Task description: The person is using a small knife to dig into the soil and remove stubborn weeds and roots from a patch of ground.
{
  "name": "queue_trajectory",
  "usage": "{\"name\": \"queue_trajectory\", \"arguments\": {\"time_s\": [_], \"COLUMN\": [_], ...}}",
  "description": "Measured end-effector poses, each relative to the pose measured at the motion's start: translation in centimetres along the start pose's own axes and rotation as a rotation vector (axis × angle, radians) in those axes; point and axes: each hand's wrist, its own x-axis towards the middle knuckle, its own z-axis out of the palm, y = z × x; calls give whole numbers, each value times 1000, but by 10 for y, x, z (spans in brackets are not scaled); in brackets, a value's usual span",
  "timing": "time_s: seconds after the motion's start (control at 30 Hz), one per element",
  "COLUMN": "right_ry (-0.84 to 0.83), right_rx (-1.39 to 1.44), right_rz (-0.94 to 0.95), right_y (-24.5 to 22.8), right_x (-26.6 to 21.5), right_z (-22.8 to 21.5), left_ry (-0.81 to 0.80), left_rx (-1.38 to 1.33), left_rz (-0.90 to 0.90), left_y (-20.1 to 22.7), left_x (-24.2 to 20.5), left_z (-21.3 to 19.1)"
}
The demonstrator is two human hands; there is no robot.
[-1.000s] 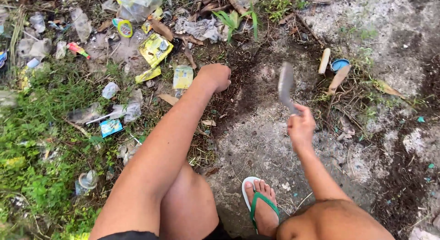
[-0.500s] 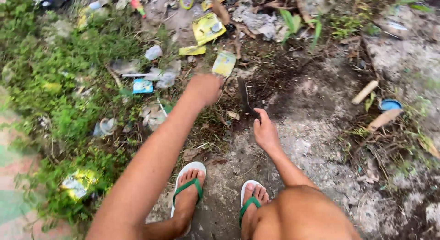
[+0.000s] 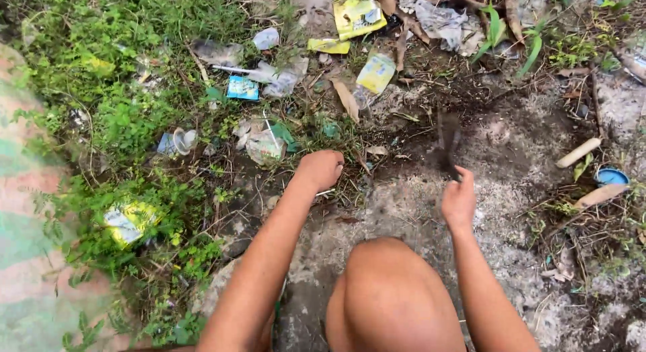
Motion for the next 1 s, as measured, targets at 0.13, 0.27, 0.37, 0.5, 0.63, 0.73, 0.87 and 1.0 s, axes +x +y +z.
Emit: {"name": "queue_trajectory", "arguments": {"time_s": [0.13,0.27,0.37,0.5,0.63,0.73,0.87,1.0], "right_ry": [236,357,151,5,80,264,325,224], "right_rx": [-85,21,-10,-201,-276,-299,-177,-209], "right_rz": [-2,-102,-88,55,185,137,176,174], "right_y": [65,29,11,6,73,94,56,32], "right_x": [-3,-63,-70,-66,-47,-64,-118,-155], "right_z": [-2,11,29,37,16,-9,-37,-57], "left_ry": [60,94,103,116,85,39,66,35], "left_rx": [-37,-59,-147,-175,-83,171,402,487], "left_rz": [49,184,264,375,551,809,812,460], "left_y": [-16,-19,-14,-4,13,17,5,15], "left_x": [27,57,61,35,7,-2,-8,-23], "left_z": [37,62,65,59,56,92,124,68]}}
